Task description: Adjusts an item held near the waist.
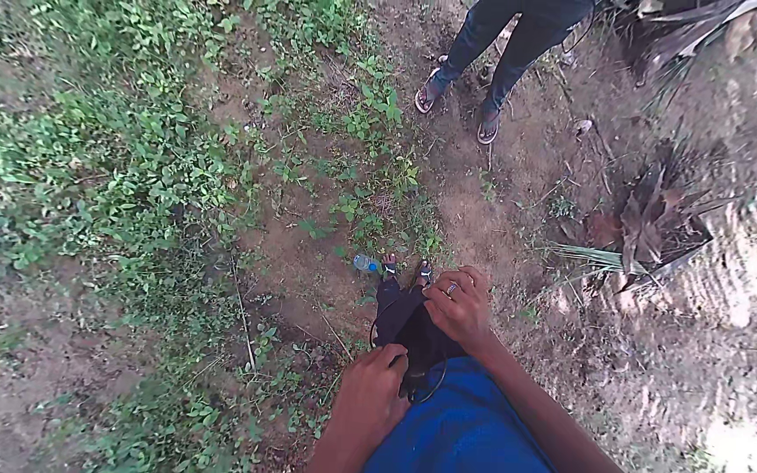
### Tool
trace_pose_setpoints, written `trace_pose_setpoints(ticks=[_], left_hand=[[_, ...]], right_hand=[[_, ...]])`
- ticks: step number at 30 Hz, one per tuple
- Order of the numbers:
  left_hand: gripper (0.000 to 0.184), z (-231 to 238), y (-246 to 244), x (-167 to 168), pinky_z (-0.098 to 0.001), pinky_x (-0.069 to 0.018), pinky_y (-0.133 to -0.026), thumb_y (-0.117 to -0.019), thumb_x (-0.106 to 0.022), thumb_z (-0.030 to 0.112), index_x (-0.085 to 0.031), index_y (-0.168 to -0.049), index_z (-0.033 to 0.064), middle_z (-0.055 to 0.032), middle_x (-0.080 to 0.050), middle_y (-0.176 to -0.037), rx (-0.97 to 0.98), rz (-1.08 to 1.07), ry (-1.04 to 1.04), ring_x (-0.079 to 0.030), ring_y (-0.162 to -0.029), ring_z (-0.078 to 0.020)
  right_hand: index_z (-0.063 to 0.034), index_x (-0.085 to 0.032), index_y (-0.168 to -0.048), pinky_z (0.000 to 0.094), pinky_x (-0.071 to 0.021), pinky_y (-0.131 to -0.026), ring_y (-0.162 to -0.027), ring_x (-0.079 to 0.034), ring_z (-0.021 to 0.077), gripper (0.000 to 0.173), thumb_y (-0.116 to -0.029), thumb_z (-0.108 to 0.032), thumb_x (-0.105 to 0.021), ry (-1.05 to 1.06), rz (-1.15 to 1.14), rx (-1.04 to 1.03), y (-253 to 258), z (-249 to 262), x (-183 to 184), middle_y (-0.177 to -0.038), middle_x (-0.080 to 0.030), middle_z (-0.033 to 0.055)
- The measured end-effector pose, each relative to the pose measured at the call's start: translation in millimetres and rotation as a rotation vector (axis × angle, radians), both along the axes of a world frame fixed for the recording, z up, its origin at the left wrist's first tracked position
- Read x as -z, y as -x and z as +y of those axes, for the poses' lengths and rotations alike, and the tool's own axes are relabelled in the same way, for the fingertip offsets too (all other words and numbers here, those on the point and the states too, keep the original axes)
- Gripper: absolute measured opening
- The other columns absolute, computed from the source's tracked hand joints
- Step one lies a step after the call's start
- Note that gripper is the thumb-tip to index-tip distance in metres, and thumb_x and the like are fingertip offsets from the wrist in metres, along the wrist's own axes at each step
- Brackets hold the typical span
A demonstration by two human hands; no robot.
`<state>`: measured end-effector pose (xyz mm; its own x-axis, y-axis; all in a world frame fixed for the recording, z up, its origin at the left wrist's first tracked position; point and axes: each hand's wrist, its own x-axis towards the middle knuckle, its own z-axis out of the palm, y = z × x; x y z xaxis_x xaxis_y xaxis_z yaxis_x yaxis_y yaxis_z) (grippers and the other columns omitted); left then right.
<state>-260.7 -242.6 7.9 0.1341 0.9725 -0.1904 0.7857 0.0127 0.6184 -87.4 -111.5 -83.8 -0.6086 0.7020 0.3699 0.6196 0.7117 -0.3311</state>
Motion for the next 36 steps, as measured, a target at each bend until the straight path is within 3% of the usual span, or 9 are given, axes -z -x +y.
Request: trace_pose_setpoints(ticks=[8, 14, 16, 19, 23, 28, 31, 34, 36], left_hand=[[0.038, -5.8, 2.4, 18.3, -0.0498, -0.0618, -0.073, -0.0644, -0.083, 0.021, -0.08, -0.098, 0.0033, -0.009, -0.077, -0.112, -0.054, 0.021, -0.002, -0.076, -0.095, -0.0305], [0.036, 1.8, 4.6, 29.7, -0.0503, -0.0608, -0.071, -0.0656, -0.081, 0.023, -0.081, -0.097, 0.0041, -0.0079, -0.078, -0.111, -0.08, 0.062, -0.046, -0.075, -0.094, -0.0311], [0.035, 17.3, 4.7, 36.0, -0.054, -0.0597, -0.075, -0.0701, -0.083, 0.022, -0.08, -0.1, 0.0036, -0.01, -0.077, -0.113, -0.045, 0.078, 0.036, -0.074, -0.099, -0.0343], [0.031, 45.9, -1.0, 60.6, -0.0556, -0.0531, -0.093, -0.0853, -0.077, 0.022, -0.077, -0.11, 0.003, -0.0129, -0.071, -0.125, 0.069, 0.173, 0.334, -0.064, -0.121, -0.0367], [0.029, 66.7, -9.5, 112.5, -0.0554, -0.0447, -0.107, -0.0944, -0.064, 0.011, -0.073, -0.122, 0.0069, -0.0164, -0.059, -0.142, 0.051, 0.206, 0.584, -0.049, -0.138, -0.0372], [0.028, 57.8, 10.3, 134.0, -0.0599, -0.0428, -0.109, -0.0957, -0.069, 0.014, -0.073, -0.122, 0.0048, -0.0224, -0.063, -0.136, -0.025, 0.069, 0.581, -0.055, -0.133, -0.0429], [0.026, 57.2, 21.4, 122.7, -0.0622, -0.0441, -0.107, -0.0986, -0.065, 0.011, -0.073, -0.122, 0.0026, -0.0219, -0.066, -0.134, -0.017, 0.081, 0.56, -0.058, -0.129, -0.0436], [0.024, 67.4, 26.9, 104.9, -0.0668, -0.047, -0.1, -0.0974, -0.061, 0.005, -0.075, -0.117, 0.0019, -0.0232, -0.07, -0.125, -0.034, 0.096, 0.4, -0.064, -0.119, -0.047], [0.023, 81.7, 20.7, 94.7, -0.0676, -0.0497, -0.094, -0.0955, -0.061, 0.002, -0.076, -0.113, 0.0015, -0.0244, -0.072, -0.115, -0.018, 0.072, 0.28, -0.067, -0.108, -0.0476]], right_hand=[[-0.0145, -0.071, -0.079, 0.0495, -0.0462, -0.096, -0.088, -0.07, 0.0265, 0.012, -0.088, -0.015, -0.063, 0.001, -0.065, -0.082, 15.4, 9.5, -4.7, -0.076, -0.07, 0.0043], [-0.0114, -0.073, -0.081, 0.0541, -0.0484, -0.095, -0.09, -0.071, 0.0302, 0.003, -0.0822, -0.012, -0.07, 0.093, -0.087, -0.158, 28.1, 25.0, -3.9, -0.078, -0.071, 0.0067], [-0.0059, -0.075, -0.088, 0.0574, -0.0489, -0.095, -0.097, -0.071, 0.0359, 0.007, -0.0848, -0.01, -0.071, 0.37, -0.177, -0.205, 29.6, 34.1, -9.7, -0.087, -0.074, 0.0135], [-0.0015, -0.074, -0.108, 0.0622, -0.0466, -0.096, -0.11, -0.066, 0.0416, 0.021, -0.0963, -0.015, -0.063, 0.94, -0.403, -0.274, 26.5, 50.6, -17.2, -0.108, -0.072, 0.0216], [0.0011, -0.072, -0.116, 0.0569, -0.0475, -0.098, -0.103, -0.069, 0.0357, 0.023, -0.0991, -0.008, -0.06, 1.274, -0.288, -0.276, -15.5, 59.6, 0.6, -0.108, -0.074, 0.0208], [0.002, -0.067, -0.126, 0.0564, -0.0449, -0.105, -0.115, -0.066, 0.0371, 0.031, -0.1039, -0.015, -0.053, 1.333, -0.19, 0.18, -98.4, 41.4, 24.8, -0.119, -0.07, 0.0232], [0.0053, -0.059, -0.136, 0.0599, -0.0395, -0.11, -0.126, -0.059, 0.044, 0.038, -0.1065, -0.017, -0.05, 1.44, -0.28, 0.16, -125.8, -3.8, 23.5, -0.13, -0.064, 0.0287], [0.0036, -0.062, -0.134, 0.0602, -0.0418, -0.107, -0.122, -0.059, 0.0476, 0.034, -0.1038, -0.009, -0.053, 1.383, -0.185, 0.177, -127.7, -66.3, -14.1, -0.127, -0.064, 0.031], [0.0018, -0.07, -0.121, 0.0559, -0.0487, -0.1, -0.114, -0.066, 0.0432, 0.028, -0.1018, -0.005, -0.051, 1.241, -0.073, 0.284, -127.6, -96.3, -54.5, -0.119, -0.069, 0.0261]])
